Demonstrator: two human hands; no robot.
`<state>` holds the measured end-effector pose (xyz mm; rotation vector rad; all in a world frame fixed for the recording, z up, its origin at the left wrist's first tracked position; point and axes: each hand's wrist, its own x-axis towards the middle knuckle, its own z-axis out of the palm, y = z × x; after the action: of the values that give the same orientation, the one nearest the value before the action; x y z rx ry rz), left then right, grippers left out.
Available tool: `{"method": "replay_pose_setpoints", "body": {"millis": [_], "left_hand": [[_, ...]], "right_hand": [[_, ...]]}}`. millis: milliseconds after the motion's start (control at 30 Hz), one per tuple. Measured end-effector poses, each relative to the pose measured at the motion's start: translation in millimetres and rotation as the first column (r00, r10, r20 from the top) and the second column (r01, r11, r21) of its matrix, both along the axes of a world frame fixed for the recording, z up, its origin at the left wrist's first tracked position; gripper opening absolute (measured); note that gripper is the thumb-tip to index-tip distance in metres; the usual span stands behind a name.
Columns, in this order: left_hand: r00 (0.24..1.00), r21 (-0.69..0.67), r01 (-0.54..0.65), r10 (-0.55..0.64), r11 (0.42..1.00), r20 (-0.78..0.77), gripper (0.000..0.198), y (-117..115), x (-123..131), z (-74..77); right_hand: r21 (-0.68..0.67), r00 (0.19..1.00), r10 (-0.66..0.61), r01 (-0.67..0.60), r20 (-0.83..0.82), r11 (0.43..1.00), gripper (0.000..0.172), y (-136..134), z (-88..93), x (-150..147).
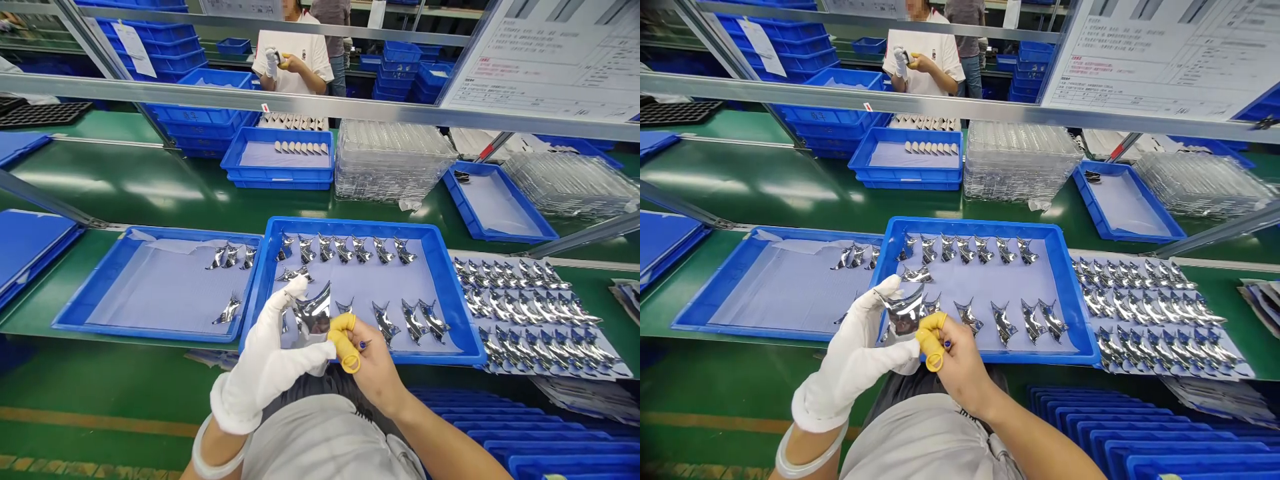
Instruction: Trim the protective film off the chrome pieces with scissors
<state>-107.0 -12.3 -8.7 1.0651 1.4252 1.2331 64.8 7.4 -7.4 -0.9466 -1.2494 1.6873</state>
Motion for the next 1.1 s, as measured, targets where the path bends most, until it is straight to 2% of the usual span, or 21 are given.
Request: {"method": "replay_pose_setpoints", "body": {"millis": [100,233,367,467,567,667,800,900,1100], "left_hand": [[0.993,0.026,-0.114,0.114,0.993,0.035,0.05,4,15,6.0],[0.972,0.135,-0.22,0.206,0.966,0.112,0.025,7,30,10.0],[0.969,0.259,-0.246,0.24,0.934,0.056,0.016,5,41,11.4],[0.965,0.34,-0.234,0.26,0.911,-0.03,0.014,5,51,16.3],[0.96,0.381,-0.235,0.276,0.894,-0.054,0.013,4,59,21.2],[0.958,0.317,-0.277,0.285,0.907,0.022,0.011,1,63,21.5],[0.945,0.118,-0.287,0.262,0.951,0.195,0.015,0,65,15.6],[0.931,0.011,-0.28,0.269,0.96,0.247,0.02,3,69,11.9],[0.915,-0.062,-0.273,0.279,0.96,0.29,0.025,9,76,11.0]], "right_hand": [[0.028,1.0,0.017,-0.018,0.024,0.999,0.022,-1,2.8,10],[-0.149,0.991,0.078,-0.094,-0.109,0.984,0.029,-1,0.6,21],[-0.299,0.966,0.088,-0.161,-0.244,0.941,0.042,-1,0.5,29],[-0.334,0.958,0.077,-0.171,-0.277,0.927,0.046,-1,1.9,33],[-0.33,0.956,0.068,-0.164,-0.285,0.93,0.045,-3,2.8,38],[-0.295,0.958,0.064,-0.15,-0.28,0.944,0.042,-6,4.8,43],[-0.24,0.966,0.055,-0.118,-0.254,0.963,0.042,-7,9.3,49],[-0.216,0.968,0.052,-0.107,-0.246,0.971,0.04,-6,10.8,51],[-0.203,0.961,0.07,-0.127,-0.267,0.971,0.043,-1,12.5,54]]}}
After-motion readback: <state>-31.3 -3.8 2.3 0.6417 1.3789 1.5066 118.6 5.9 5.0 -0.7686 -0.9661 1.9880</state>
